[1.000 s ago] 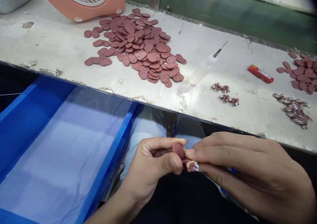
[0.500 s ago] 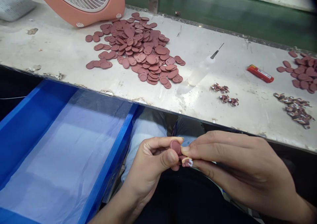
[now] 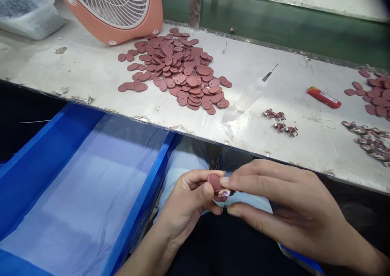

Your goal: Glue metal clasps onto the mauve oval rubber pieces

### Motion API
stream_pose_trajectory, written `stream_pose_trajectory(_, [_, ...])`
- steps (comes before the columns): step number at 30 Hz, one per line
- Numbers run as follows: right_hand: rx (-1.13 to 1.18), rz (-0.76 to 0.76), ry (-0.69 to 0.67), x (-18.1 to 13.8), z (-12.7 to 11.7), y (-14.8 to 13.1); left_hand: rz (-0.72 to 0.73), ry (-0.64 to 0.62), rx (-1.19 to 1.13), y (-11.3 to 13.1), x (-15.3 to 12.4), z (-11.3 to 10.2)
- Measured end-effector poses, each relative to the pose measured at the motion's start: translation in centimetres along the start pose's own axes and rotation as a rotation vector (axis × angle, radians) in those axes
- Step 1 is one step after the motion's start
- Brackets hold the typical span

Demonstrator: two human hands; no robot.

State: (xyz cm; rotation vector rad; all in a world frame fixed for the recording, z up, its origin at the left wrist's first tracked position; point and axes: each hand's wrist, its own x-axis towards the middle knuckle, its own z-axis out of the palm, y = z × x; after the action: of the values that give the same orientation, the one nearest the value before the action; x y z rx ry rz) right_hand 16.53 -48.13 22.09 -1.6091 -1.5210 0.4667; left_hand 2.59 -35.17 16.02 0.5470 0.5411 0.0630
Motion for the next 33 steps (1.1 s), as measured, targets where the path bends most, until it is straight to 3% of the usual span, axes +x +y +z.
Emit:
stream_pose_trajectory(16, [0.078, 0.033, -0.018, 1.1, 0.4, 0.0, 0.030, -0.145, -0.070, -0.1, -0.5, -1.4])
stream_pose_trajectory(33, [0.132, 0.025, -0.006, 1.3, 0.7, -0.1, 0.008, -0.160, -0.098, 0.0, -0.6, -0.8])
